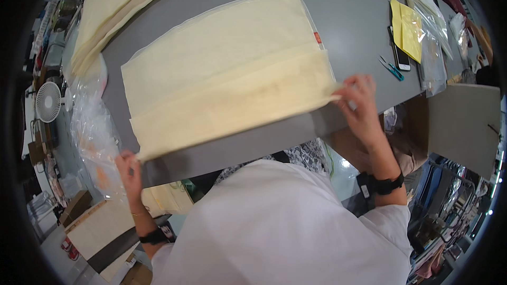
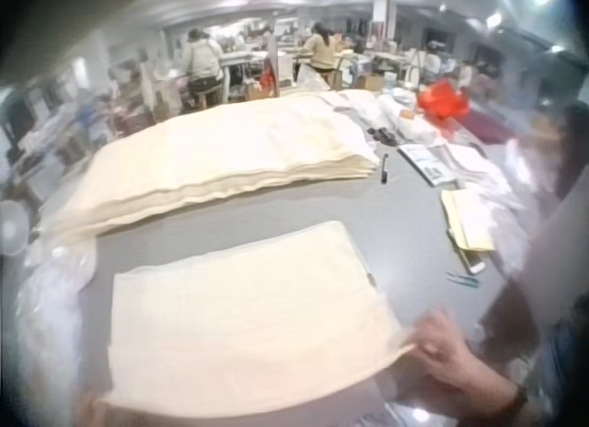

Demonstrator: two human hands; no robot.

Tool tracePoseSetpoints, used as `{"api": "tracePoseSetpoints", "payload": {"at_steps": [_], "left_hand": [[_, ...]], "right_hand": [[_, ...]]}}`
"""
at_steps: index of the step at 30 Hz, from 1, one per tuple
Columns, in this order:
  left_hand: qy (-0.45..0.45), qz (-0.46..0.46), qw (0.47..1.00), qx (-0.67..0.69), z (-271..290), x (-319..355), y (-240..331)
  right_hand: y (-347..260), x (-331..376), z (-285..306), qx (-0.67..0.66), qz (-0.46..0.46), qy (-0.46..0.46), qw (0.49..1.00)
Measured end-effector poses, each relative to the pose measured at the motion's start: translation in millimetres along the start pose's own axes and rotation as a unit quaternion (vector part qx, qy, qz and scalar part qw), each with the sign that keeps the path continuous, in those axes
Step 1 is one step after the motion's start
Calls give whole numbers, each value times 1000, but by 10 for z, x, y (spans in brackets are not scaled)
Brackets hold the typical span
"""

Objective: The person repeatedly folds light-colored fabric pieces on a table and places them into clear plastic bags. The person handles the fabric and bags by hand, smoothing and folding each piece before bagging it.

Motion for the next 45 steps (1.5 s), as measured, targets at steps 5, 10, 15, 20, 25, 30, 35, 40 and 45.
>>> {"api": "tracePoseSetpoints", "payload": {"at_steps": [5,10,15,20,25,30,35,40,45], "left_hand": [[144,248,934,212,160,-971,-991],[55,257,960,98,-269,-2023,-1591],[33,72,968,-238,-437,-2196,-1178],[-50,-85,975,-199,-763,-1896,-581],[-104,27,982,-155,-1110,-1566,187],[-73,33,991,-105,-1205,-1154,782],[99,106,985,96,-866,-1105,484],[87,269,767,576,-984,-1189,399],[78,333,778,527,-1150,-1217,334]], "right_hand": [[129,-1273,-37,-151,-105,82,979],[293,-2329,-681,65,-86,111,988],[278,-2363,-804,206,-94,154,962],[199,-1832,-821,245,-111,70,960],[791,-1412,-741,162,-231,38,959],[1412,-1210,-154,23,-245,-4,969],[151,-1324,-121,-473,-213,-104,849],[-1876,-1219,-1265,-427,19,-205,881],[-2290,-1053,-2019,-233,-37,-376,896]]}}
Point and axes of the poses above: each hand's wrist, its own x-axis away from the middle knuckle, its own z-axis out of the back of the hand, y = z × x, the point moved 4 cm from there along -x, towards the middle knuckle, and after that the axes turned 9 degrees about -z, right-handed, at the moved point
